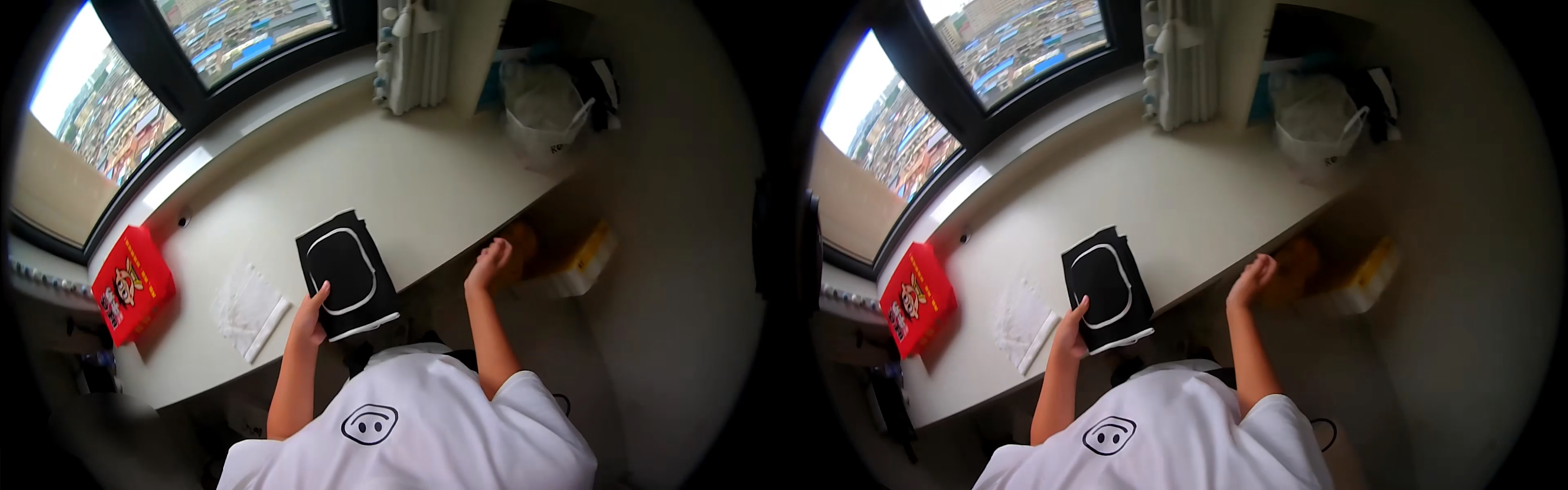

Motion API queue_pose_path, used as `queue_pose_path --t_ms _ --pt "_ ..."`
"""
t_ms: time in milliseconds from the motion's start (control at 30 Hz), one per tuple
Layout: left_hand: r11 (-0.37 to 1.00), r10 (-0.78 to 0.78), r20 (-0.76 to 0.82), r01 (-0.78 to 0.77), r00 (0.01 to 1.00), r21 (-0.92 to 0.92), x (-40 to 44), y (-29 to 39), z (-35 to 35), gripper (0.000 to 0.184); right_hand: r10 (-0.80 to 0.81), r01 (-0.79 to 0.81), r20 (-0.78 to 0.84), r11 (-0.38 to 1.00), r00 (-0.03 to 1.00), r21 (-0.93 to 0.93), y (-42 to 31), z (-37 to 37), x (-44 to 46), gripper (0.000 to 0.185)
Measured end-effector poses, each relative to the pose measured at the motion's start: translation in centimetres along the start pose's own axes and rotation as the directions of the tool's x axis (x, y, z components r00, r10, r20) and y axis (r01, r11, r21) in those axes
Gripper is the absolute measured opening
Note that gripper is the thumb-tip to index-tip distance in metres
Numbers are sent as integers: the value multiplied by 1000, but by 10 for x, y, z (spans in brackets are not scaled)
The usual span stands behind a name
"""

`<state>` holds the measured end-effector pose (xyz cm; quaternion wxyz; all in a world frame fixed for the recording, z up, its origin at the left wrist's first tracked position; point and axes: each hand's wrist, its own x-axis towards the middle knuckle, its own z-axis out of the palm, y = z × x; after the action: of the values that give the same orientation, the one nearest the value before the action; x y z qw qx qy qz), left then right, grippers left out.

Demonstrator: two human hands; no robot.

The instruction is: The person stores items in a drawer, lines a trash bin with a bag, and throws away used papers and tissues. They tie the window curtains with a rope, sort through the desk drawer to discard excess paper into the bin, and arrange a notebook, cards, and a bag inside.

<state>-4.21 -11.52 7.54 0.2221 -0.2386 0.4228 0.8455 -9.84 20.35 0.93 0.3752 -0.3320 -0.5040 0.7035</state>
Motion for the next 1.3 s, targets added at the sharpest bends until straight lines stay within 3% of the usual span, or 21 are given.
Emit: queue_pose_path --t_ms 67,133,200,267,300,367,400,467,533,700,767,867,1000,1033,1133,1233,1300 --pt "989 23 62 -14 998 -147 3 -13 -3 48 88 -91 -212 996 973 -6 44 -40 38 14" --pt "938 138 99 -98 986 -333 -3 -26 5 47 380 -396 -111 891 918 -224 49 -52 37 32" --pt "811 290 106 -186 951 -555 -12 -46 8 47 745 -744 9 666 667 -52 50 -45 27 36" --pt "742 558 401 -221 727 -633 -19 -66 -10 45 743 -846 444 528 501 71 147 -64 37 63" --pt "545 633 455 57 627 -837 -24 -67 2 45 752 -855 452 518 479 43 147 -56 30 63" --pt "475 724 360 -48 588 -879 -58 -64 11 43 938 -972 255 225 234 64 143 -38 14 71" --pt "462 756 328 -107 566 -881 -73 -64 6 41 946 -977 248 208 211 38 146 -36 12 71" --pt "463 777 267 -230 570 -856 -102 -66 -10 41 912 -939 258 342 320 -45 155 -34 11 80" --pt "499 789 318 -247 526 -830 -120 -70 -38 34 881 -939 329 339 341 67 168 -34 29 80" --pt "586 768 382 -324 514 -743 -143 -82 -81 29 887 -906 181 416 424 85 136 -49 93 70" --pt "611 754 425 -298 500 -733 -139 -85 -96 29 777 -805 289 593 559 -37 113 -47 118 59" --pt "688 704 495 -316 509 -654 -123 -80 -100 30 717 -775 323 624 618 98 110 -49 166 48" --pt "698 703 478 -382 527 -605 -109 -88 -73 32 721 -787 346 610 600 92 117 -48 226 47" --pt "672 717 418 -393 558 -628 -104 -103 -53 31 780 -823 281 562 559 79 126 -53 246 48" --pt "648 720 341 -409 604 -643 -91 -130 -5 26 796 -794 54 606 603 -50 136 -48 271 51" --pt "606 760 326 -429 562 -670 -70 -151 51 27 770 -853 375 504 516 140 164 -63 300 44" --pt "569 788 299 -453 538 -686 -58 -172 84 28 649 -920 654 315 389 235 181 -81 324 44"
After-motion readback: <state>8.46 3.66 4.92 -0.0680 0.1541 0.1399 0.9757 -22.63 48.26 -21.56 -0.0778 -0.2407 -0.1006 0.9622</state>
